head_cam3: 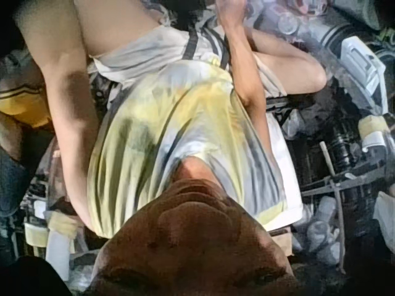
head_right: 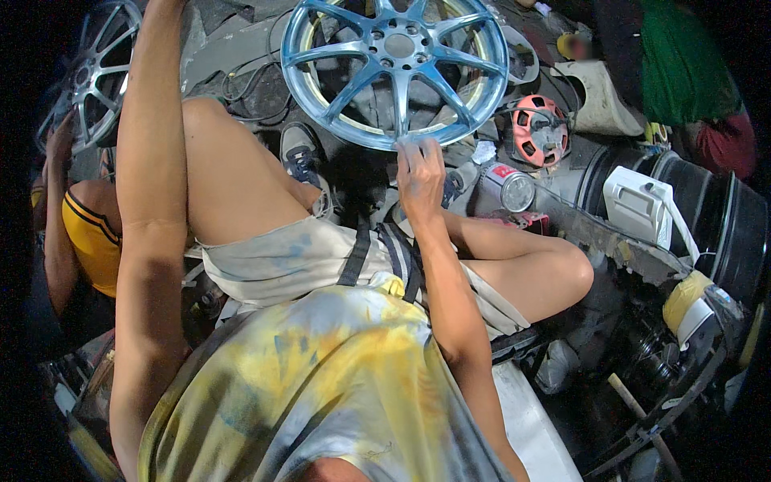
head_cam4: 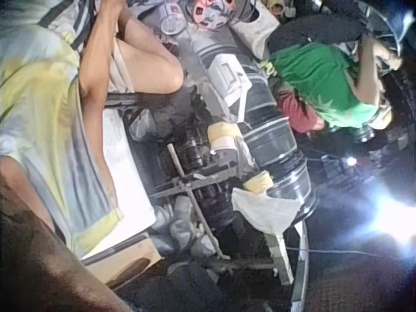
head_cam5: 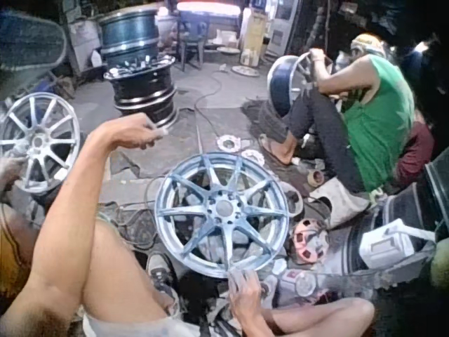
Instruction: The person sits on the floor and scrubs a blue car wheel rim with a small brush. They methodically clean the spokes and the inner barrel of the rim, occasionally dipping the brush into a container. Another person is visible in the background working on a different wheel.
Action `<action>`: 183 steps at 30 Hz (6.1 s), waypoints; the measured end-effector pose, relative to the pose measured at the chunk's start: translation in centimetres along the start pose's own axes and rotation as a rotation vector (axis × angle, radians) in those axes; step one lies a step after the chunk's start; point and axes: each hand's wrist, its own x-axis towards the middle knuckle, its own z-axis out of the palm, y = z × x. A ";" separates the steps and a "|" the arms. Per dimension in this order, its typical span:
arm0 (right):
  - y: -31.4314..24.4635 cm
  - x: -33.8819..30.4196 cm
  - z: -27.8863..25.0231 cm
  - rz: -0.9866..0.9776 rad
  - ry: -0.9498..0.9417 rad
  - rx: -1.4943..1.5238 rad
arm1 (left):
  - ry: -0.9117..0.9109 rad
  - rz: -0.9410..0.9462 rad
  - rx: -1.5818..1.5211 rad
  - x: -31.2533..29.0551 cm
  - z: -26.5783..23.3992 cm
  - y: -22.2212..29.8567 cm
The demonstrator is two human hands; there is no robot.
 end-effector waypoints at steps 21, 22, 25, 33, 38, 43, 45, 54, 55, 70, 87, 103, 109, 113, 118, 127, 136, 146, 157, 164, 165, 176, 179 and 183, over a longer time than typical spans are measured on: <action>0.1 1.5 0.5 -0.017 0.016 -0.073 | -0.028 -0.047 -0.178 -1.6 1.0 1.3; 0.1 0.6 0.5 -0.005 0.018 -0.045 | -0.035 -0.061 -0.140 -1.1 1.1 0.5; 0.3 1.7 0.5 -0.024 -0.008 -0.039 | -0.040 -0.088 -0.056 -0.5 1.0 0.0; 0.2 0.9 0.8 -0.009 0.012 -0.023 | -0.061 -0.064 -0.004 -0.7 1.0 -0.6; 0.6 3.1 0.8 -0.009 -0.013 -0.086 | -0.113 -0.119 -0.105 -2.2 1.3 3.0; -0.6 0.9 0.6 0.057 0.051 -0.006 | -0.113 -0.108 0.099 -1.1 0.4 0.0; 0.1 2.2 0.7 0.159 0.020 -0.076 | -0.170 -0.121 0.041 -0.9 0.8 0.8; 1.1 3.4 1.4 0.292 0.068 -0.003 | -0.164 -0.086 -0.008 -1.9 0.3 3.0; 1.7 4.0 1.5 0.285 0.063 -0.011 | -0.165 -0.080 -0.043 -2.6 0.4 4.2; 1.9 0.9 1.0 0.186 0.034 0.012 | -0.056 0.104 0.174 -1.4 1.4 3.6; -0.8 0.6 0.3 0.282 0.047 -0.002 | -0.074 0.127 0.152 -2.3 1.2 4.3; -0.6 1.1 0.8 0.244 -0.036 -0.177 | -0.071 0.078 0.209 -2.2 1.1 4.5; -1.1 2.9 0.5 0.177 -0.107 -0.196 | -0.041 0.142 0.269 -2.9 1.0 4.0; -0.7 2.8 0.1 0.225 -0.187 -0.181 | -0.029 0.134 0.204 -2.9 0.7 3.5; 0.1 6.1 -0.1 0.188 -0.225 -0.179 | -0.192 0.004 0.160 -2.4 0.0 4.1; 1.2 9.3 -0.8 0.197 -0.503 -0.268 | -0.177 0.099 0.214 -3.2 -0.1 4.9; 2.1 10.4 -0.1 -0.016 -0.456 -0.343 | -0.356 -0.234 0.099 -2.4 -1.9 7.0; 0.0 9.4 2.9 -0.146 -0.692 -0.607 | -0.236 0.091 -0.067 -1.3 1.2 4.4; -0.4 8.2 1.5 -0.166 -0.706 -0.599 | -0.092 -0.051 0.154 -5.8 0.1 3.5; 1.0 6.4 -0.3 -0.073 -0.508 -0.323 | -0.098 0.032 0.136 -6.1 -0.3 3.3; 0.2 5.8 -0.9 -0.021 -0.504 -0.276 | -0.130 0.061 0.113 -5.9 -0.3 3.2; -0.4 5.0 -1.7 0.119 -0.472 -0.182 | -0.062 0.045 0.113 -7.3 -0.2 4.7; 0.1 6.6 -0.3 0.009 -0.387 -0.186 | -0.125 -0.007 0.153 -7.8 -0.7 5.1; 0.9 5.5 -0.7 0.040 -0.364 -0.196 | -0.103 0.019 0.161 -6.5 0.2 4.9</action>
